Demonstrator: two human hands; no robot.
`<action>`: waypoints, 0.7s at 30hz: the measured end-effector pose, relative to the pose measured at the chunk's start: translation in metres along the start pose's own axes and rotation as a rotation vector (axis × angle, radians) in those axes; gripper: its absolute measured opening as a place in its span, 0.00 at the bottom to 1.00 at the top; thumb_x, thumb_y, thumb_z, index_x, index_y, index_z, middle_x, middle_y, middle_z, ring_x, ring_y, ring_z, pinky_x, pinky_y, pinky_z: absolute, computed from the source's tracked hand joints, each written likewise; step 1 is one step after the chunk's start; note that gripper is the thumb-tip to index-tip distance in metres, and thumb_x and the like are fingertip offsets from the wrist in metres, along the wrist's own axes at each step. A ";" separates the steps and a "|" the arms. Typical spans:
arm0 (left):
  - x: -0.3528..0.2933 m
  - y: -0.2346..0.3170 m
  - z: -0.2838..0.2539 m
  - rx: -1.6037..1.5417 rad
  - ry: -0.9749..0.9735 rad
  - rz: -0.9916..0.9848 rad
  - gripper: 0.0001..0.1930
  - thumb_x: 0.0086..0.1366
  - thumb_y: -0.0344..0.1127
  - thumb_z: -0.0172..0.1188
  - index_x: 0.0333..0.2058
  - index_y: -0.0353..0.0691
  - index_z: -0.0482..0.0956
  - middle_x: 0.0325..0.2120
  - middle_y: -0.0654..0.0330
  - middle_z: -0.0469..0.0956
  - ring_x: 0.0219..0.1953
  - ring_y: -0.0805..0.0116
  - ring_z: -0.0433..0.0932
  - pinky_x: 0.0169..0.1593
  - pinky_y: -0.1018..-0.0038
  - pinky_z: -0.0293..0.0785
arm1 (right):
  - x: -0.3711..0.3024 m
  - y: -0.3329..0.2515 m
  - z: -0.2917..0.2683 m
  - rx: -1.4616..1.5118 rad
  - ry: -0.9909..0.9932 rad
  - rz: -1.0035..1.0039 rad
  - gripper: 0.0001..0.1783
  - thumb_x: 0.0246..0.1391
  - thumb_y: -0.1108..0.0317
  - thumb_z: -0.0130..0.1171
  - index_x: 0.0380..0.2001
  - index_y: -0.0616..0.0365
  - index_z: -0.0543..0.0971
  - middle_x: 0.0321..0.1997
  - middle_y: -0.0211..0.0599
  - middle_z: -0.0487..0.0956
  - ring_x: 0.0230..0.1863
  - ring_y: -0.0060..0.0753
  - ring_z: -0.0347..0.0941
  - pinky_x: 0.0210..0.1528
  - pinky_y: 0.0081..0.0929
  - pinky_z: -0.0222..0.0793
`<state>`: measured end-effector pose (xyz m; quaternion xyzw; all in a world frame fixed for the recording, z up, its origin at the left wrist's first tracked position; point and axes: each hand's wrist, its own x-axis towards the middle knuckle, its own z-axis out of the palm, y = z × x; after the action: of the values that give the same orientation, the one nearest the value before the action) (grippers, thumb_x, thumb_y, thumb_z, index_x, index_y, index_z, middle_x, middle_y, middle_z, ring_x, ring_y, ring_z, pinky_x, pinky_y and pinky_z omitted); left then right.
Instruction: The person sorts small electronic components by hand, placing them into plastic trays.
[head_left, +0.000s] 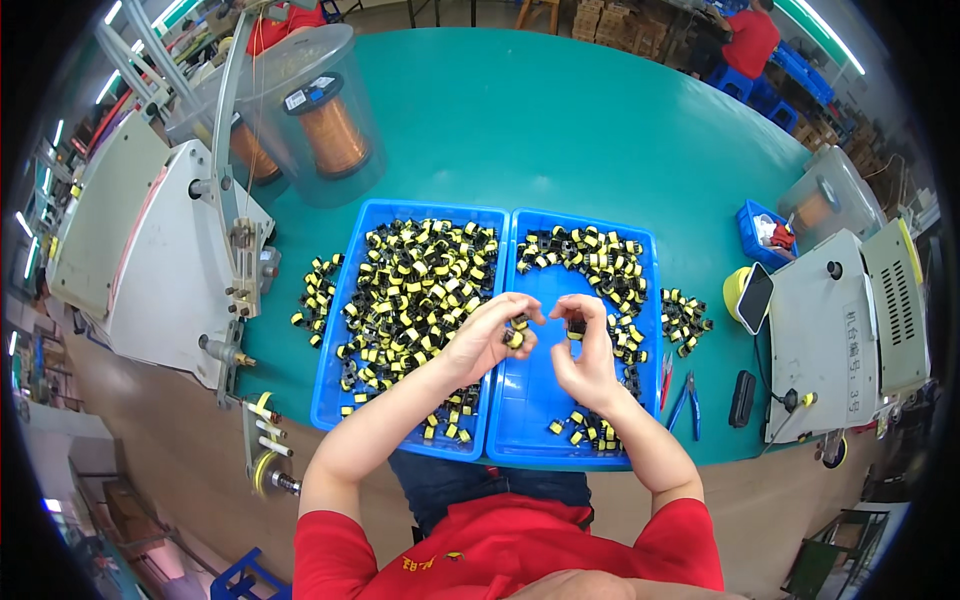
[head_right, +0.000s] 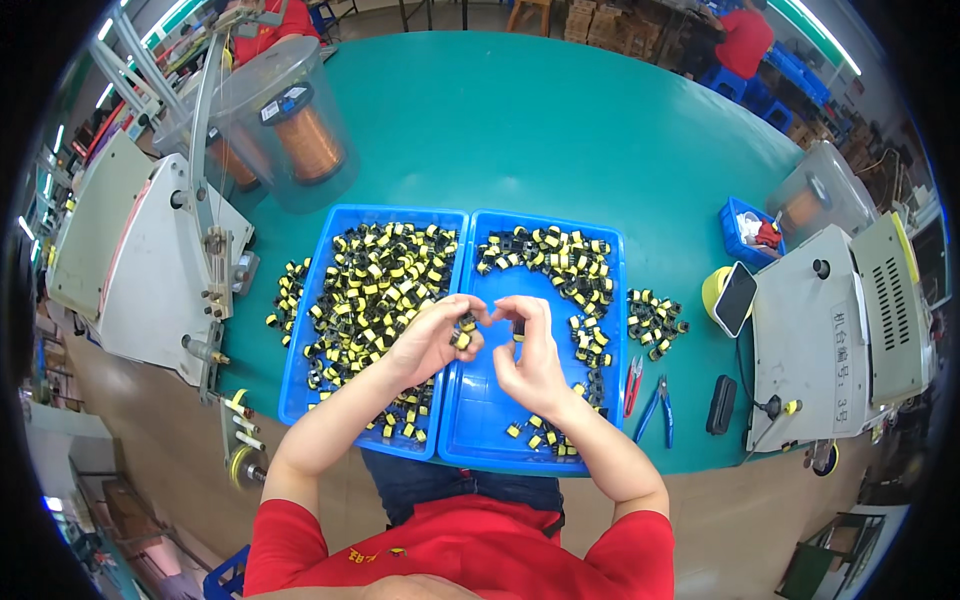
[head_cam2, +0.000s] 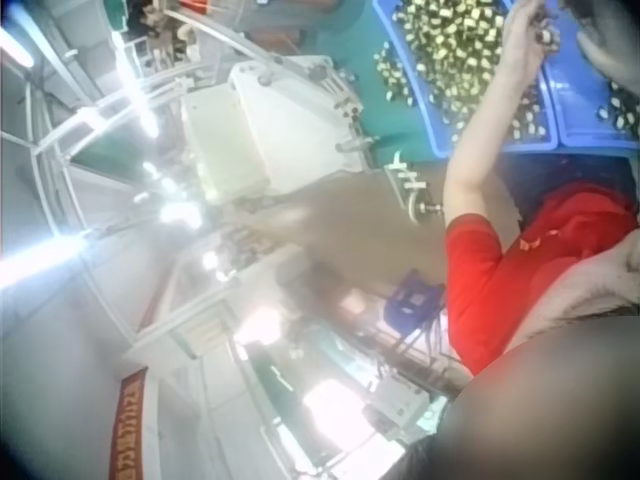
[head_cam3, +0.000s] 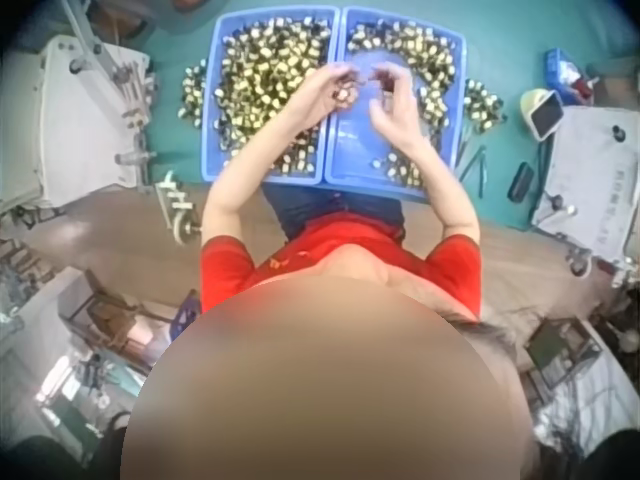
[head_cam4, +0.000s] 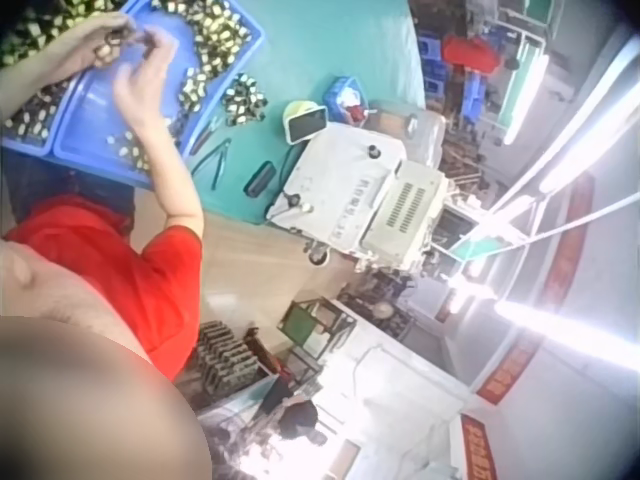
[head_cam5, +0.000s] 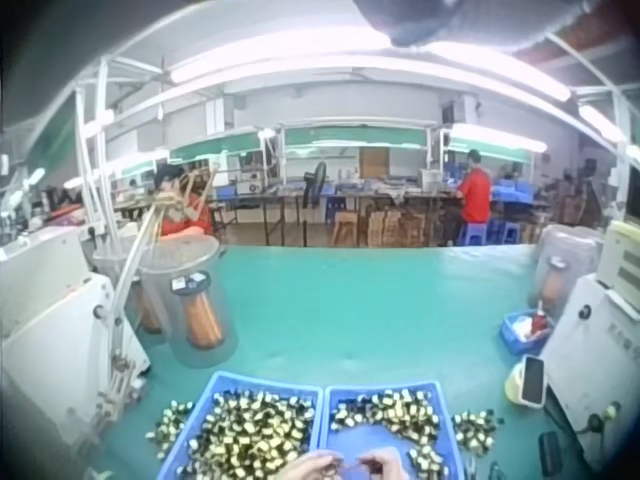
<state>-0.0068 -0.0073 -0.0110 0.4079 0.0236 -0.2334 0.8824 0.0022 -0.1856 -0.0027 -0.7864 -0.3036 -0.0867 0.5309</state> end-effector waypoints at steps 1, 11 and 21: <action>0.000 -0.001 0.000 0.035 -0.017 -0.034 0.16 0.65 0.42 0.50 0.47 0.39 0.68 0.40 0.60 0.71 0.31 0.72 0.69 0.31 0.77 0.66 | -0.001 0.002 0.002 -0.001 0.000 0.003 0.26 0.41 0.86 0.47 0.48 0.59 0.62 0.42 0.44 0.68 0.45 0.37 0.66 0.44 0.29 0.65; 0.002 -0.016 0.000 0.065 -0.062 -0.070 0.15 0.64 0.40 0.54 0.47 0.41 0.70 0.36 0.66 0.72 0.33 0.79 0.70 0.29 0.79 0.65 | 0.004 0.004 0.009 0.091 -0.039 -0.232 0.30 0.42 0.86 0.53 0.51 0.59 0.61 0.48 0.49 0.67 0.50 0.47 0.67 0.49 0.34 0.67; 0.002 -0.009 -0.002 -0.089 -0.061 -0.124 0.13 0.68 0.39 0.47 0.44 0.38 0.71 0.33 0.61 0.75 0.24 0.77 0.71 0.23 0.83 0.63 | 0.010 -0.002 0.000 -0.125 -0.016 -0.075 0.20 0.42 0.75 0.62 0.41 0.61 0.72 0.42 0.43 0.71 0.43 0.42 0.68 0.44 0.32 0.66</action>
<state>-0.0085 -0.0118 -0.0187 0.3589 0.0324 -0.2987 0.8837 0.0092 -0.1816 0.0032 -0.8068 -0.3311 -0.1191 0.4747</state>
